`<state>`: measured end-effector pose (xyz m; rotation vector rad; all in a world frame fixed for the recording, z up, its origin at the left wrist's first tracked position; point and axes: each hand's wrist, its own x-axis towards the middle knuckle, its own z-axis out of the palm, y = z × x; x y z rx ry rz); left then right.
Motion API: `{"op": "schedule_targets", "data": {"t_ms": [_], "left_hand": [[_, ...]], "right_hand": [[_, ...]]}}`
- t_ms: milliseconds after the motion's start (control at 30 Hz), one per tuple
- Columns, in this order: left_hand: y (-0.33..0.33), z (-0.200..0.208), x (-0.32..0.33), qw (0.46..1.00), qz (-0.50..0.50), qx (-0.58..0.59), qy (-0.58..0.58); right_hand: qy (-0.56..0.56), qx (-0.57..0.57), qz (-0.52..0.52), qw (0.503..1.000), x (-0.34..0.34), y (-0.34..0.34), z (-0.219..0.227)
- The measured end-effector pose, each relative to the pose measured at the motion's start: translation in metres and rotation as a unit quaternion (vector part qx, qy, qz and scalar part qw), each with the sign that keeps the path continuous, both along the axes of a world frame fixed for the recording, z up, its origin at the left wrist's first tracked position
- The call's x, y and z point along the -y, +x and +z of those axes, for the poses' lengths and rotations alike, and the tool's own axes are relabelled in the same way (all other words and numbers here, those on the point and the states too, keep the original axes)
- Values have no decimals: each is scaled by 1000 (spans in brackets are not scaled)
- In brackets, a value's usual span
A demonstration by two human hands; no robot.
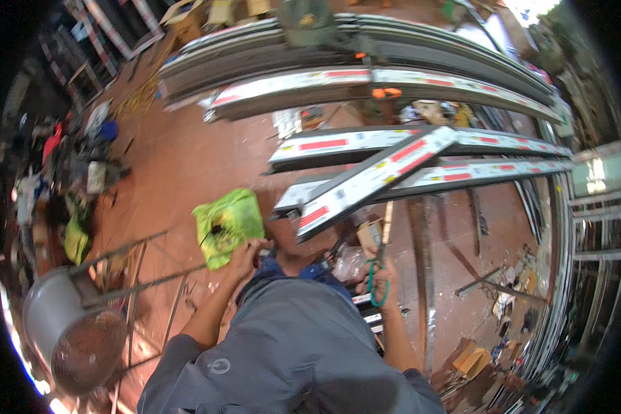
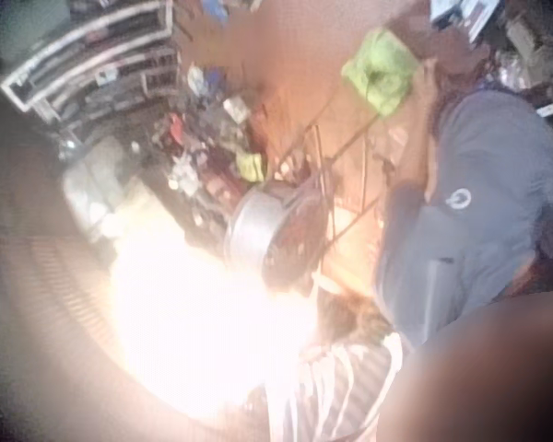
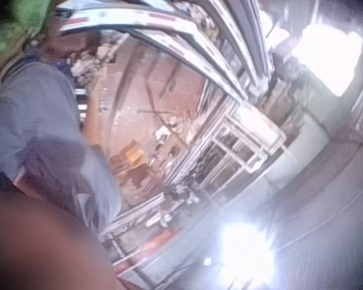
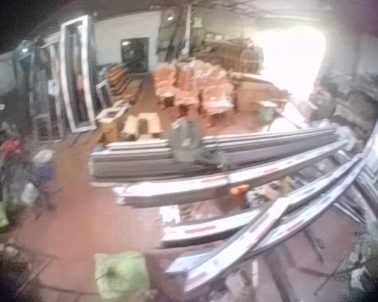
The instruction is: The person assembles aluminum window frames by inserting rubber gaskets into the profiles. They use green-handled shears to cut the gaskets to length and fit them into the frame channels, then join the frame pieces together.
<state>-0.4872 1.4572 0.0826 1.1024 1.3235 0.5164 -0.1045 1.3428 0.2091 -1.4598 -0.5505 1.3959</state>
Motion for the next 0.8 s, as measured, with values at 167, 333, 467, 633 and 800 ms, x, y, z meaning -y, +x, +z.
{"op": "schedule_targets", "data": {"t_ms": [167,333,467,633,800], "left_hand": [[-107,62,-48,961,251,85,74],[-94,161,-43,862,341,372,44],[-50,219,-39,795,269,542,30],[-71,248,-51,759,247,571,194],[-141,151,-54,883,22,142,448]], "right_hand": [[117,7,61,991,-32,-56,38],[151,-48,214,964,-99,-156,60],[143,-70,320,934,-145,-253,47],[169,-24,367,914,-166,-299,62],[130,-452,268,841,-196,-289,120]]}}
